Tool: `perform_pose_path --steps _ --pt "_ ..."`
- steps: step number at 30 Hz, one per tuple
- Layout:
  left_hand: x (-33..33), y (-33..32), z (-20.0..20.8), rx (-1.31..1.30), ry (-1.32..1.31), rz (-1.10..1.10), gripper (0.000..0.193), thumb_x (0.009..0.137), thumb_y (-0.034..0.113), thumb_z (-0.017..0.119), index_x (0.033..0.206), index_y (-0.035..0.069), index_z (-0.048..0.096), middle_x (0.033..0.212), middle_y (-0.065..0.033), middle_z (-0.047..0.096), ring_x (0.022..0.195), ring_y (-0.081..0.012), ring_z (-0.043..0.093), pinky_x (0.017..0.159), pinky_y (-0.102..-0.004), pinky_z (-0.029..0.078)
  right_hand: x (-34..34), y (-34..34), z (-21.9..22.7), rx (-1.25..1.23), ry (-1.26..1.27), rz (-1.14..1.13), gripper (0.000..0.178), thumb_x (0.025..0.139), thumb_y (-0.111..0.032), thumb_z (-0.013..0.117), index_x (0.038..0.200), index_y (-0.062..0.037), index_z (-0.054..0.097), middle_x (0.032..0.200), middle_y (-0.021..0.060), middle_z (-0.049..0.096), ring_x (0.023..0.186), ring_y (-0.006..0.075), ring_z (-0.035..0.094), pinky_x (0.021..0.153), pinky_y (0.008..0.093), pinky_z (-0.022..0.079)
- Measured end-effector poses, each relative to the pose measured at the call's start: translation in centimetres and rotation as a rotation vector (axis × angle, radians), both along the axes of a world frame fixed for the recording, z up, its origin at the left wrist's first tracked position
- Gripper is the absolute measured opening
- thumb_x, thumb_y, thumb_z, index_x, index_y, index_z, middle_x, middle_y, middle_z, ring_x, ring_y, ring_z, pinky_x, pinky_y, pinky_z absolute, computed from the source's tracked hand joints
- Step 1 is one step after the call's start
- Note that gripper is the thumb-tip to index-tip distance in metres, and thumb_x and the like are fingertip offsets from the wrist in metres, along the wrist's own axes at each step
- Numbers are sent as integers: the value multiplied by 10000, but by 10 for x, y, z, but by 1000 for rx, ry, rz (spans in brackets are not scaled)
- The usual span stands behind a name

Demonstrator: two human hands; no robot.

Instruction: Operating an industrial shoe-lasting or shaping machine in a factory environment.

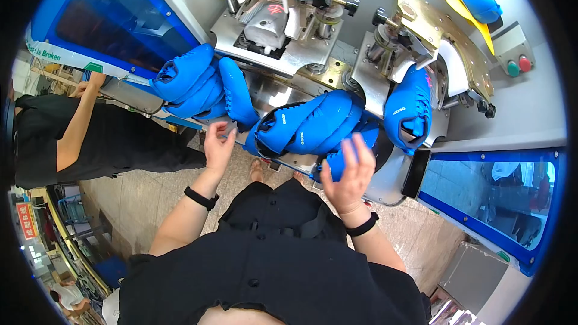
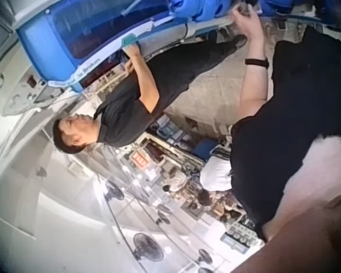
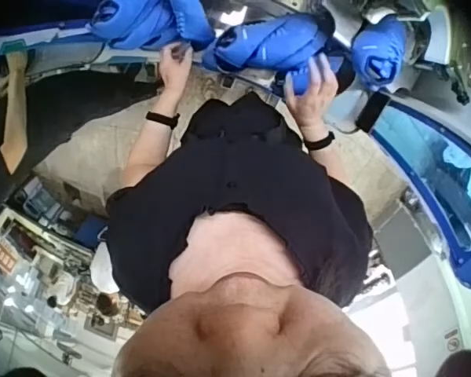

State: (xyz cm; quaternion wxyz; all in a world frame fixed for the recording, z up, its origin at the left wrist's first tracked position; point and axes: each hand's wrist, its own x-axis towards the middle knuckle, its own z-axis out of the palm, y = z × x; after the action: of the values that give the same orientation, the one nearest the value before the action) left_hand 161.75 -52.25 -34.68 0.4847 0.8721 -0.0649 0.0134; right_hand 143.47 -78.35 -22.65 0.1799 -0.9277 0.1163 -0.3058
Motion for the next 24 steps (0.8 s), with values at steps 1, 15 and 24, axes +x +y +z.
perform_pose_path --steps 1,15,24 --pt "5 2 -5 0 -1 3 329 798 148 759 1068 30 615 1023 -119 598 865 -227 607 725 -345 505 4 11 5 -88 70 112 700 804 -122 712 1419 -11 397 1371 232 483 1202 388 518 1022 456 408" --pt "13 34 84 50 -252 -361 644 676 246 874 1208 39 577 1251 -172 527 1150 -347 543 961 -427 461 188 102 -6 955 495 265 256 954 -218 600 1046 14 543 757 142 657 568 202 661 548 347 514" --pt "71 79 212 58 -919 -131 495 748 168 842 1141 76 555 1385 -222 448 1238 -379 495 995 -438 446 238 146 101 1837 408 653 503 1004 -330 546 1356 3 409 1066 124 605 717 189 680 612 292 549"
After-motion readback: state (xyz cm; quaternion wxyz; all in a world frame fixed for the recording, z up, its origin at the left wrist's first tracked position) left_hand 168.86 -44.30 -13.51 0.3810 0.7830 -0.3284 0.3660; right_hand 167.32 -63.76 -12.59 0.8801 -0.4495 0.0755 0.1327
